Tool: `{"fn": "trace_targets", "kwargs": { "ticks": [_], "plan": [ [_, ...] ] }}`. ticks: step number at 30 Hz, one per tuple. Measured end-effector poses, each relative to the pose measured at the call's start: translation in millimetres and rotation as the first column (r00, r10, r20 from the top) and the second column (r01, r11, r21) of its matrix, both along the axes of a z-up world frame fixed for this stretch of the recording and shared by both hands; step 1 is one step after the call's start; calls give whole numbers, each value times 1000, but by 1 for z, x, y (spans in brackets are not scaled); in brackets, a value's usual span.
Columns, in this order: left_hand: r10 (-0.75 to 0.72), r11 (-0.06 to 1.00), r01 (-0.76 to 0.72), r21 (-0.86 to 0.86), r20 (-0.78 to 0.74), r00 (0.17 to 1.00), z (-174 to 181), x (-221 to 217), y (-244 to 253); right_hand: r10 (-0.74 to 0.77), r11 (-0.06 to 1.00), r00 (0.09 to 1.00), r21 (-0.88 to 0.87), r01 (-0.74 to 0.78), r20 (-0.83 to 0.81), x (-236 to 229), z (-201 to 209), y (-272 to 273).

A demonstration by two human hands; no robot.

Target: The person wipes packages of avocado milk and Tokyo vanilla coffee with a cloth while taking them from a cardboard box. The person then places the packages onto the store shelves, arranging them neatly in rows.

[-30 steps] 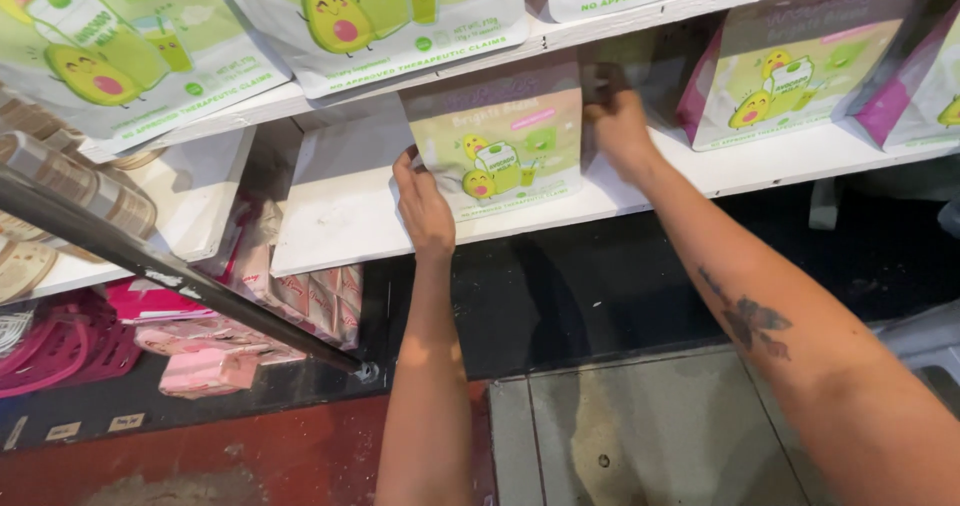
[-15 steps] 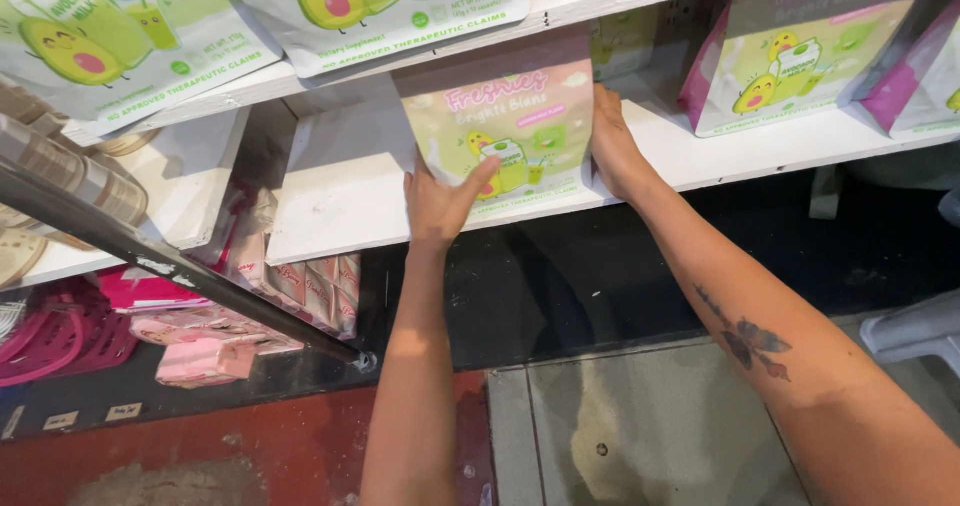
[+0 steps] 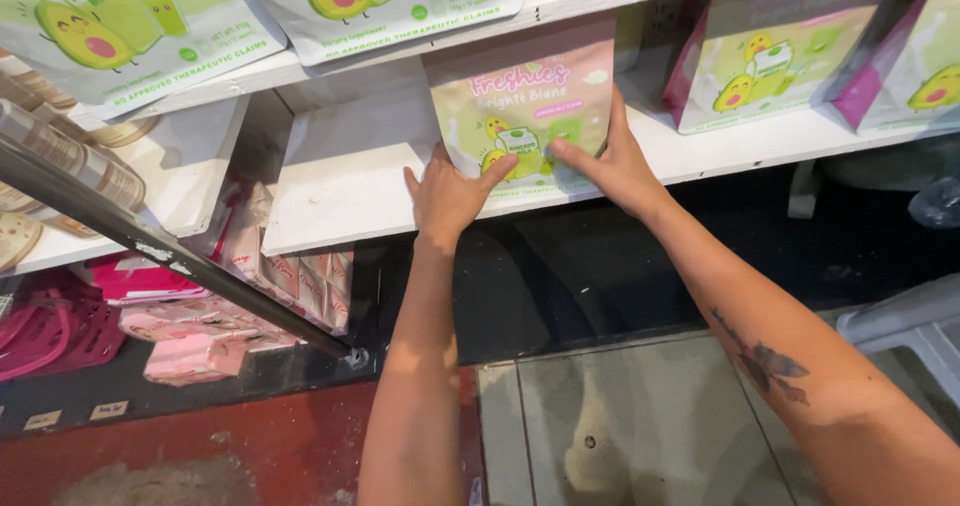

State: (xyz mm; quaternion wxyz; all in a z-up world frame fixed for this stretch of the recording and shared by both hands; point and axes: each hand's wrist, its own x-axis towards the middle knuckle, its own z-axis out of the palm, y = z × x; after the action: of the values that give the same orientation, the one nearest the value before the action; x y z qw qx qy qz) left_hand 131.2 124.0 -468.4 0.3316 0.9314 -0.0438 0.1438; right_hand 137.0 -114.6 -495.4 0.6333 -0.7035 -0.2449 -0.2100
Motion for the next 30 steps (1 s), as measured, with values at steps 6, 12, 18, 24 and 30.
{"fn": "trace_targets", "kwargs": {
  "ticks": [6, 12, 18, 24, 30],
  "plan": [
    [79, 996, -78, 48, -9, 997, 6, 4, -53, -271, 951, 963, -161, 265, -13, 0, -10, -32],
    [220, 976, -220, 8, -25, 975, -9, 18, -85, -513, 806, 825, -197, 558, 237, -27, -12, -67],
    [247, 967, -247, -58, -7, 969, -18, 30, -94, -676, 537, 608, -287, 793, 417, -2, -31, -164],
    [293, 954, -296, -48, -58, 954, -16, 32, -111, -692, 572, 660, -334, 749, 294, 26, -37, -209],
    [308, 951, -282, -126, 301, 903, -50, 41, -116, -753, 558, 637, -352, 751, 165, 34, -39, -188]
  ]
}}
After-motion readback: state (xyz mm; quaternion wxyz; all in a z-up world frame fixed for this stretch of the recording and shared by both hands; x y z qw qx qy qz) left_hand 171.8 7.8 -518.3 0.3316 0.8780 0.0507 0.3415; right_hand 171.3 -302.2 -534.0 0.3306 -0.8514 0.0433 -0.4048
